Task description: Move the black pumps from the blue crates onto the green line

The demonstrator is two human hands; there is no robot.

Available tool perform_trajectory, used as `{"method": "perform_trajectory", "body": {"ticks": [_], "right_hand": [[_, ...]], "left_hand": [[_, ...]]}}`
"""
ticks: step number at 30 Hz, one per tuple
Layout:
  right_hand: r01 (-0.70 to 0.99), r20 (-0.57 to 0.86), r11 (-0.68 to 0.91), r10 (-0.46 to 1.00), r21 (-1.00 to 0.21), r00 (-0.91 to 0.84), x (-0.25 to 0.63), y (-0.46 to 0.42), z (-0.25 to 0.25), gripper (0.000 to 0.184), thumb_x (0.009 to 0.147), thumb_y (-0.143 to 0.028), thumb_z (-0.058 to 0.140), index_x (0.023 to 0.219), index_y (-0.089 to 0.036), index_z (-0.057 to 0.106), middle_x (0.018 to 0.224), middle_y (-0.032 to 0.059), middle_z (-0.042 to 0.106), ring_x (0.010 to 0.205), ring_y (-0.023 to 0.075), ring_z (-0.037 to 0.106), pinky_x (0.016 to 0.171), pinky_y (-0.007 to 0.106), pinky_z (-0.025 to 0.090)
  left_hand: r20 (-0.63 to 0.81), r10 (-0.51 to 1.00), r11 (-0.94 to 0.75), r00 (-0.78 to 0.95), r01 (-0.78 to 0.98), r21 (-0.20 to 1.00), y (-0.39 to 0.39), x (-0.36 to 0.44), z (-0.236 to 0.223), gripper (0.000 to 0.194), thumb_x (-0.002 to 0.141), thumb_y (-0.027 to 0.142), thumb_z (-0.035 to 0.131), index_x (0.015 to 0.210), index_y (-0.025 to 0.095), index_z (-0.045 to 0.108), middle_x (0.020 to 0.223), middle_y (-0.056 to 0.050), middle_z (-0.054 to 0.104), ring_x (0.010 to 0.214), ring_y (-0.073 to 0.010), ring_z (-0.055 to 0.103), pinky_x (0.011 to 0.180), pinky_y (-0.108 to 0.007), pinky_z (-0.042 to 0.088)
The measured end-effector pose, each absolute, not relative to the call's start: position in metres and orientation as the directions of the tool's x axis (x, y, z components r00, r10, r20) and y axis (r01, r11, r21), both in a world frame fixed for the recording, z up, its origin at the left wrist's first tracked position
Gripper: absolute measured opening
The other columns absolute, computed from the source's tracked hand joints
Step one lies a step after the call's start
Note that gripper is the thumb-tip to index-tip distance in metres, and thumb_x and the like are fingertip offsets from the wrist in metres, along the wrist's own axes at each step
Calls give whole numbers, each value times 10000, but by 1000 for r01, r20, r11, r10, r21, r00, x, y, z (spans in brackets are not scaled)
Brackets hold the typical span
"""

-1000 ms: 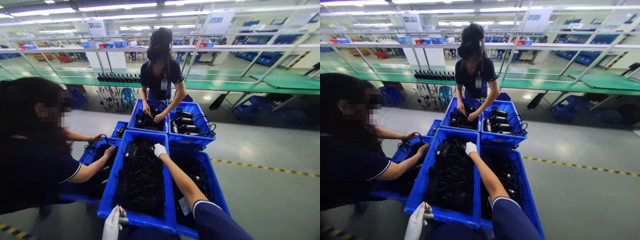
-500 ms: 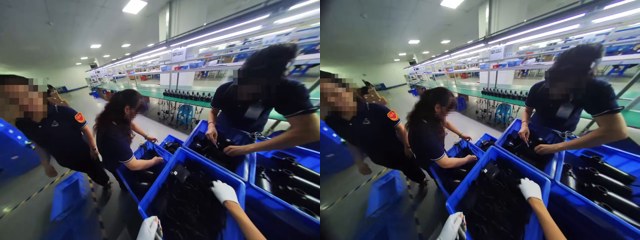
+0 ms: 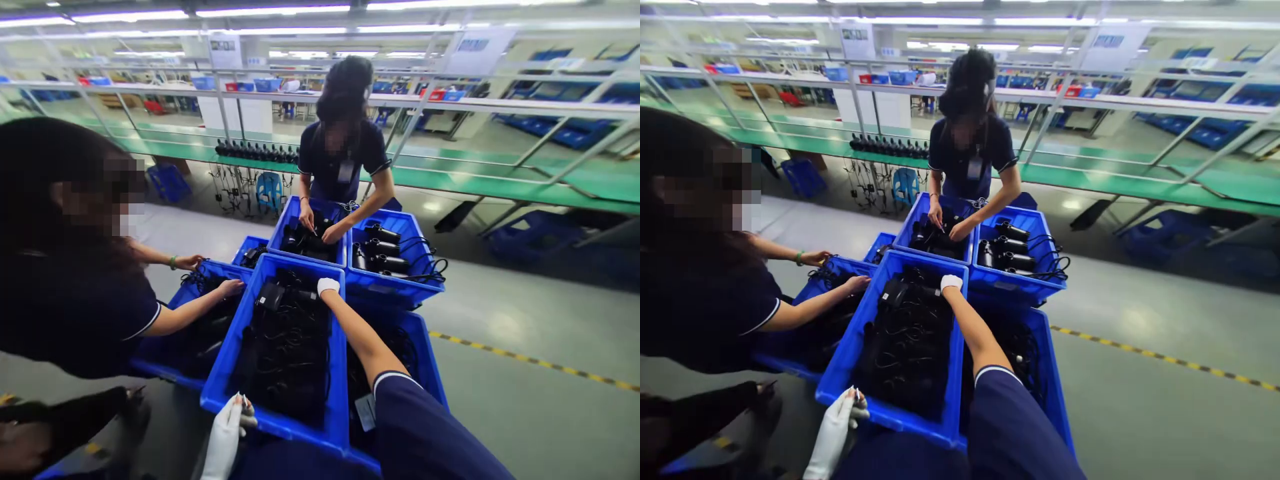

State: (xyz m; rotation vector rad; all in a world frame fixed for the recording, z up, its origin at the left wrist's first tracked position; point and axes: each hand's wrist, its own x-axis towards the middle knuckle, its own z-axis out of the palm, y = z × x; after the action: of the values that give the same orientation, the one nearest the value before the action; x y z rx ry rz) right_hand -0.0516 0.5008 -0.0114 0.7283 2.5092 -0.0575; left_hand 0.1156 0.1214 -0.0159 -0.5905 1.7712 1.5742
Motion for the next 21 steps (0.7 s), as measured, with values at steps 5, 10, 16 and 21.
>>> {"method": "perform_trajectory", "body": {"ticks": [5,10,16,21], "right_hand": [[437,-518,900,376,6,-768,-40,504,-27,320,814,-275,586,1105,-164,655,1037,148,649,962,229,616,812,304,471],[324,-525,942,235,-84,-818,-35,506,-34,305,814,-280,576,1104,-244,662,1096,67,637,996,189,594,871,246,431],[295,-516,951,207,-94,-831,-37,512,-39,307,808,-247,558,1091,-213,672,1095,82,630,985,202,590,868,253,425],[282,-510,954,194,-101,-838,-37,513,-42,307,810,-252,552,1091,-225,674,1085,60,639,968,181,593,852,224,427]], "left_hand": [[-710,122,173,-694,-689,704,123,114,-10,672,585,749,581,821,121,609,705,-82,641,593,-198,603,413,-221,377],[-715,121,170,-688,-696,698,129,112,0,640,602,734,580,791,123,599,651,-58,617,514,-155,557,382,-195,331],[-717,80,178,-692,-698,694,131,112,3,649,586,746,579,780,126,591,654,-55,615,502,-150,551,385,-199,337],[-722,69,206,-688,-699,685,129,111,3,686,580,770,558,800,121,600,665,-66,623,528,-168,566,401,-218,353]]}}
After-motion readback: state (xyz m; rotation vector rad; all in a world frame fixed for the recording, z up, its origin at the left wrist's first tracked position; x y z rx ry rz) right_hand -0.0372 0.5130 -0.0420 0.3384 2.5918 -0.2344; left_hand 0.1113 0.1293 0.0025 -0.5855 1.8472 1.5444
